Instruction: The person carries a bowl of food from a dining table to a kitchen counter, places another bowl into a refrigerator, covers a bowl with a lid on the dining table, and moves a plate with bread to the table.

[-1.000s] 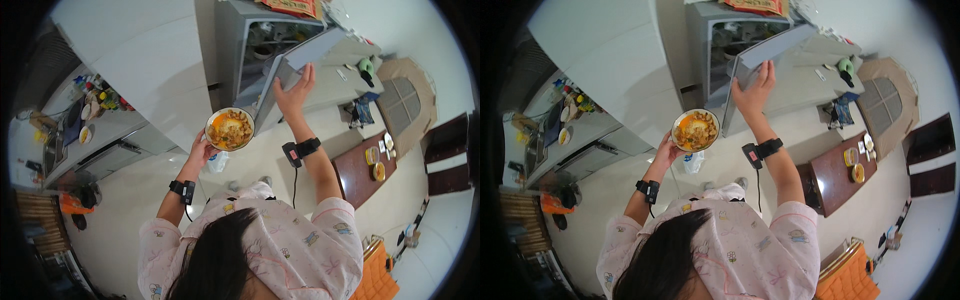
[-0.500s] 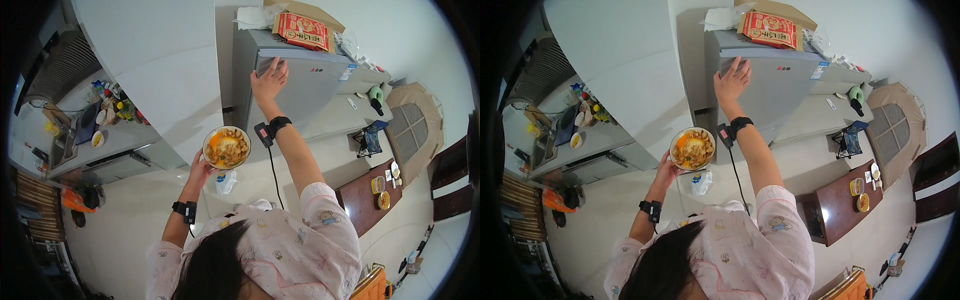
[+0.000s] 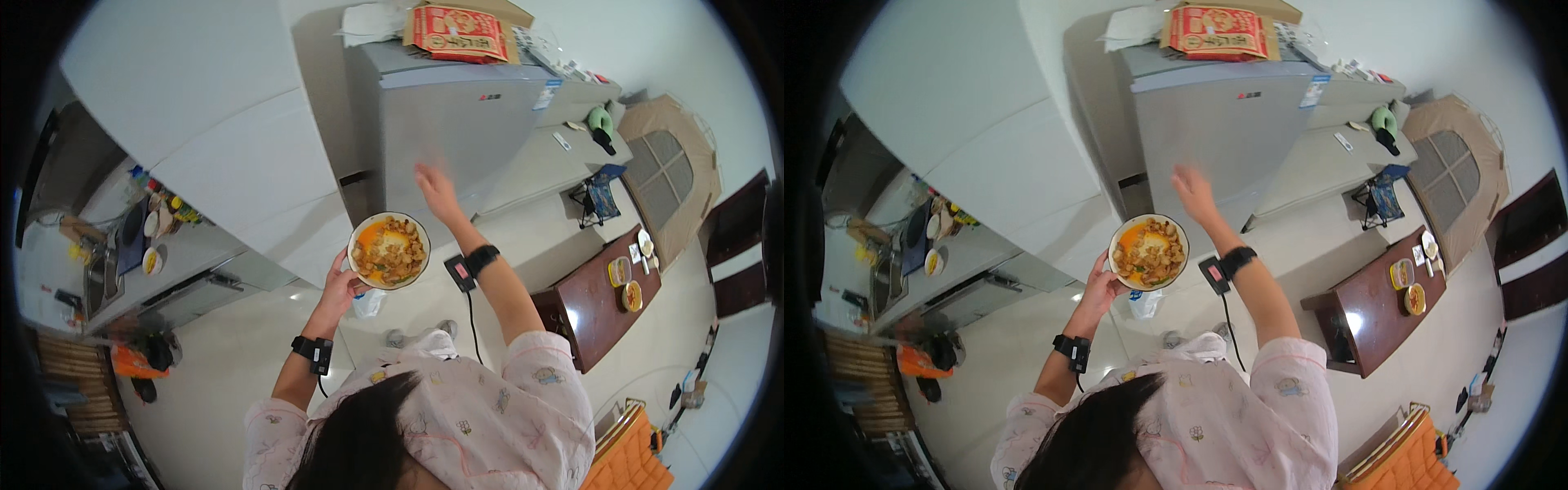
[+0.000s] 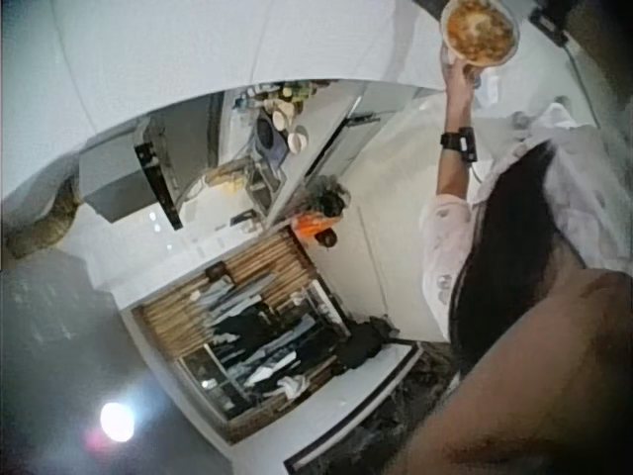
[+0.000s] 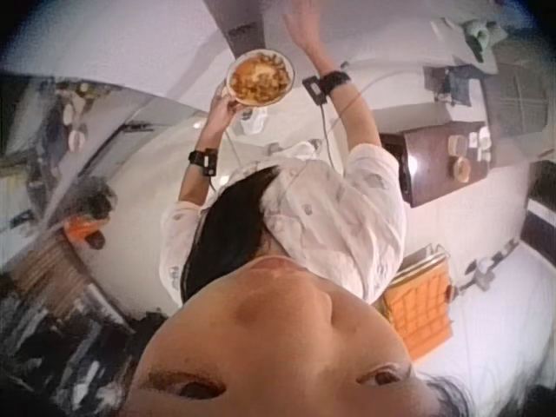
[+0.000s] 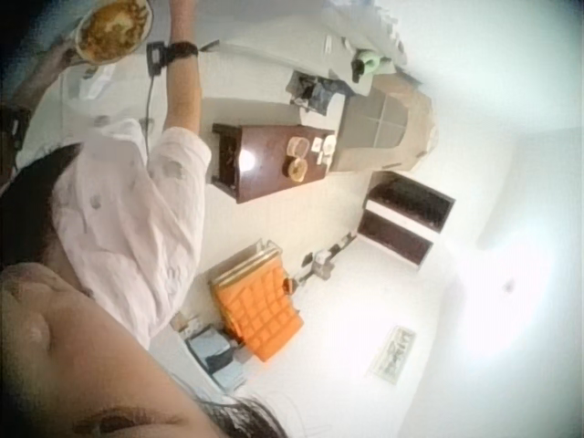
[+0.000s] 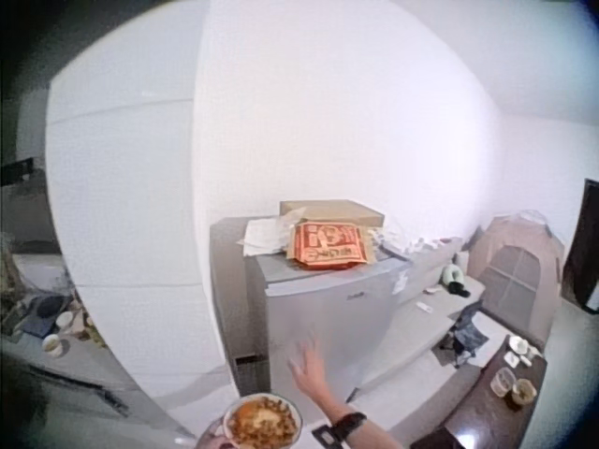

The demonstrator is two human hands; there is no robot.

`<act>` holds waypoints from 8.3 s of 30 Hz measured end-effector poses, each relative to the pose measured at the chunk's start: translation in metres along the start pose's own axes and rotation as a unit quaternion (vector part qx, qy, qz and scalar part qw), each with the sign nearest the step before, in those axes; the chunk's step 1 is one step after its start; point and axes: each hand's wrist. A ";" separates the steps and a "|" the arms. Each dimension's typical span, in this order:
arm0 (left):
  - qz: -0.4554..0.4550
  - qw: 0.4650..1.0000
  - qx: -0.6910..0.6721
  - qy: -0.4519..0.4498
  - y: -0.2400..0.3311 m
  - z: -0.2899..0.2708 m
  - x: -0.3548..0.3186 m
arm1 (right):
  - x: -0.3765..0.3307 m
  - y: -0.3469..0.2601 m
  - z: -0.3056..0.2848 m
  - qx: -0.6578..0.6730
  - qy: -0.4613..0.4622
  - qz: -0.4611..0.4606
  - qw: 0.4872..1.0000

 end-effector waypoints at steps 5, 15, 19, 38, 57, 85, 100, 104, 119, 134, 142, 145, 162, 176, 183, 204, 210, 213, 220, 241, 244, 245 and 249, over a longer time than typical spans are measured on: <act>-0.072 0.996 0.038 -0.041 -0.025 0.046 0.051 | -0.092 0.026 -0.059 0.297 -0.071 0.238 0.922; -0.238 0.936 0.123 -0.227 -0.149 0.211 0.152 | -0.248 0.095 -0.240 0.366 0.262 0.322 0.833; -0.287 0.904 0.141 -0.286 -0.223 0.296 0.165 | -0.313 0.108 -0.319 0.369 0.341 0.304 0.810; -0.469 0.742 0.226 -0.422 -0.472 0.600 0.206 | -0.507 0.184 -0.575 0.385 0.512 0.324 0.696; -0.542 0.663 0.331 -0.397 -0.674 0.792 0.360 | -0.513 0.370 -0.784 0.418 0.592 0.413 0.552; -0.491 0.763 0.388 -0.159 -1.092 0.815 0.518 | -0.602 0.794 -0.942 0.404 0.527 0.531 0.526; -0.465 0.677 0.550 -0.153 -1.096 0.944 0.573 | -0.663 0.741 -1.137 0.121 0.297 0.615 0.721; -0.450 0.682 0.486 -0.311 -1.108 1.054 0.625 | -0.674 0.651 -1.245 0.002 0.252 0.540 0.803; -0.558 0.711 0.404 -0.139 -1.300 1.136 0.593 | -0.738 0.875 -1.412 0.321 0.524 0.457 0.643; -0.522 0.833 0.147 -0.109 -1.324 1.124 0.595 | -0.702 0.945 -1.383 0.475 0.603 0.322 0.554; -0.549 0.816 0.157 -0.096 -1.315 1.117 0.586 | -0.708 0.948 -1.370 0.481 0.594 0.326 0.556; -0.553 0.809 0.167 -0.110 -1.308 1.096 0.579 | -0.711 0.942 -1.348 0.485 0.609 0.336 0.530; -0.551 0.787 0.225 -0.162 -1.215 0.995 0.592 | -0.666 0.846 -1.154 0.550 0.711 0.224 0.377; -0.587 0.770 0.206 -0.143 -1.145 0.923 0.601 | -0.615 0.818 -1.071 0.547 0.705 0.244 0.379; -0.568 0.765 0.278 -0.125 -1.136 0.930 0.607 | -0.627 0.821 -1.099 0.511 0.638 0.395 0.419; -0.303 0.837 0.377 -0.255 -1.203 1.032 0.695 | -0.514 0.948 -1.292 0.234 0.423 0.554 0.678; -0.275 0.825 0.388 -0.305 -1.209 1.027 0.707 | -0.518 0.956 -1.283 0.231 0.418 0.528 0.702; -0.283 0.834 0.372 -0.294 -1.206 1.025 0.706 | -0.513 0.954 -1.280 0.222 0.422 0.527 0.703; -0.292 0.846 0.386 -0.226 -1.179 1.001 0.706 | -0.505 0.953 -1.252 0.192 0.380 0.566 0.706; -0.330 0.798 0.433 -0.258 -1.097 0.878 0.722 | -0.438 0.944 -1.118 -0.016 0.178 0.577 0.797; -0.324 0.802 0.445 -0.233 -1.085 0.855 0.730 | -0.402 0.894 -1.112 -0.214 -0.017 0.599 0.772; -0.336 0.802 0.430 -0.244 -1.081 0.850 0.732 | -0.397 0.890 -1.108 -0.215 -0.017 0.600 0.771; -0.410 0.783 0.401 -0.243 -1.069 0.828 0.731 | -0.387 0.878 -1.087 -0.263 -0.079 0.593 0.757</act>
Point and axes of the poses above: each hand's wrist, its own x-axis towards the middle knuckle, its own z-axis out of the palm, y = z × x, and after that the axes turned 4 degrees about x, right-handed
